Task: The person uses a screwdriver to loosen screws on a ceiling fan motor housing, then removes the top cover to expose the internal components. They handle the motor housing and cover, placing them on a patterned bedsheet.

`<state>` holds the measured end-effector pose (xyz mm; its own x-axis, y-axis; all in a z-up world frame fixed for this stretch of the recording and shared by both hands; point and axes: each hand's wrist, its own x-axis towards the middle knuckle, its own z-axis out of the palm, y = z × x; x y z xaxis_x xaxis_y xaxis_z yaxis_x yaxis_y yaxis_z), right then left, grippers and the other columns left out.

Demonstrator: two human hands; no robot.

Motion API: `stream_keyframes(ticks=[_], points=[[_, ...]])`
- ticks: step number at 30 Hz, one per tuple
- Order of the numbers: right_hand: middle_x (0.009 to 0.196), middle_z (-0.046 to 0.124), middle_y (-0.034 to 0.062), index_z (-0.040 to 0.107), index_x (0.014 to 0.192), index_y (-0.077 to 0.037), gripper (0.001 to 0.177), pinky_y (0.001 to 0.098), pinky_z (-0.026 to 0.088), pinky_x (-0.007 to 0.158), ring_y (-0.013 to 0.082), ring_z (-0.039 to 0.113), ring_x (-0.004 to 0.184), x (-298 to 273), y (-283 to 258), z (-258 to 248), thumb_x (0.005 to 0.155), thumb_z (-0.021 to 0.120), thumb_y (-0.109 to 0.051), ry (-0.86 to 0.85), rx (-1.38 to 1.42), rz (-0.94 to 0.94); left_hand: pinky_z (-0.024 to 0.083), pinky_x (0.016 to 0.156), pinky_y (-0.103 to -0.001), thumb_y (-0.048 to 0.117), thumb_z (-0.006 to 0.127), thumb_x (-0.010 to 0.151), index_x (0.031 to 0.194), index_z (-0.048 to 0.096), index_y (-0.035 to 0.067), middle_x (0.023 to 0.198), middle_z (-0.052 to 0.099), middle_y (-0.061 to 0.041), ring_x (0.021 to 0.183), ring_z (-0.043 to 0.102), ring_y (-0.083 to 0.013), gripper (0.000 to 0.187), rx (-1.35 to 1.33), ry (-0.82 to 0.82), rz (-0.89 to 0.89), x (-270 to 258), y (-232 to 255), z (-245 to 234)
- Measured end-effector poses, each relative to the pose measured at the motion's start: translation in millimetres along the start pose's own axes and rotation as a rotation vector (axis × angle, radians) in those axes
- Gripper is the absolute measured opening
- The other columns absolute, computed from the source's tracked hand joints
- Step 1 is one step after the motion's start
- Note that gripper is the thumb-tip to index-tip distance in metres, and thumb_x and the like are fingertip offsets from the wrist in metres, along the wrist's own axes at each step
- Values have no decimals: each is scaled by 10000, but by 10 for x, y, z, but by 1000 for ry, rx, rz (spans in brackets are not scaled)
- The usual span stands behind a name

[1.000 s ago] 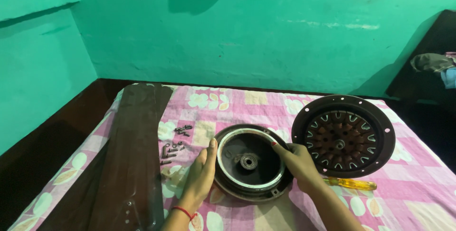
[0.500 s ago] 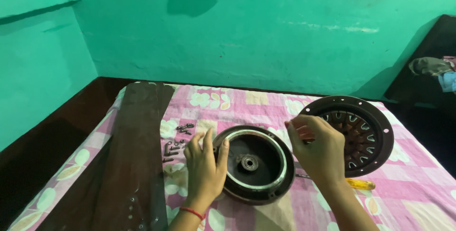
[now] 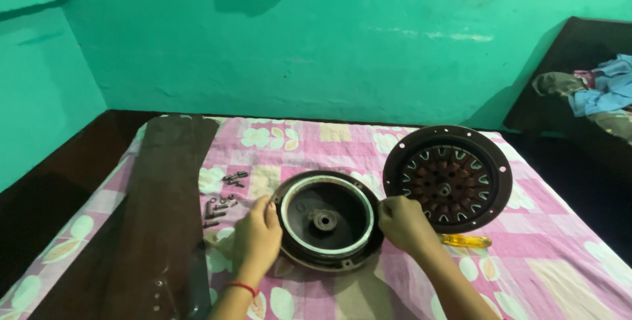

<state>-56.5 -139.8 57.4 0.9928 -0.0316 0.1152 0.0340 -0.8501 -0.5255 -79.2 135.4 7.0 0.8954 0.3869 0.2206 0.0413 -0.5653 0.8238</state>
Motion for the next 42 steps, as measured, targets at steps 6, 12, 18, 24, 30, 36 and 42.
stream_keyframes(ticks=[6, 12, 18, 24, 30, 36, 42], points=[[929, 792, 119, 782, 1065, -103, 232, 364, 588, 780, 273, 769, 872, -136, 53, -445, 890, 631, -81, -299, 2, -156, 571, 777, -486, 369, 583, 956, 1148, 701, 138, 961, 762, -212, 930, 734, -410, 323, -54, 12, -1, 50, -35, -27], [940, 822, 69, 825, 1054, -151, 330, 322, 611, 790, 211, 797, 885, -221, 39, -559, 792, 725, 24, -388, -80, -107, 549, 792, -512, 358, 530, 979, 1221, 661, 150, 1004, 748, -225, 966, 705, -437, 345, -19, -43, -49, -4, -4, -40], [992, 824, 48, 811, 1066, -140, 324, 313, 615, 805, 184, 786, 935, -173, 185, -606, 853, 646, 40, -440, -154, -133, 551, 775, -510, 345, 524, 971, 1203, 656, 152, 973, 754, -215, 945, 711, -433, 329, -53, -46, -16, 7, -31, -41], [957, 823, 60, 724, 1021, -67, 137, 308, 625, 815, 163, 789, 920, -168, 236, -752, 895, 684, -30, -480, -14, -75, 545, 749, -517, 329, 510, 978, 1202, 645, 146, 934, 751, -220, 908, 714, -436, 319, -69, -49, 5, 17, -57, -6], [920, 739, 115, 649, 978, 4, 28, 355, 624, 785, 189, 749, 895, -176, 178, -1007, 969, 660, -20, -433, 654, -415, 534, 765, -533, 327, 489, 1004, 1206, 639, 146, 943, 748, -221, 916, 705, -444, 310, -52, -45, -24, 18, -69, 48], [1007, 710, 77, 644, 1098, 16, 132, 342, 612, 870, 154, 707, 962, -177, -48, -777, 966, 638, 15, -18, 924, -550, 532, 822, -512, 237, 458, 998, 1238, 641, 122, 1033, 742, -212, 985, 694, -428, 323, -131, 44, -36, -86, -29, 164], [1110, 704, 102, 626, 1108, 26, 153, 327, 597, 891, 161, 702, 998, -156, -60, -608, 958, 653, 38, 72, 867, -540, 540, 833, -485, 192, 459, 982, 1280, 643, 111, 1072, 734, -212, 1001, 699, -413, 360, -99, 67, 12, -50, -62, 192]])
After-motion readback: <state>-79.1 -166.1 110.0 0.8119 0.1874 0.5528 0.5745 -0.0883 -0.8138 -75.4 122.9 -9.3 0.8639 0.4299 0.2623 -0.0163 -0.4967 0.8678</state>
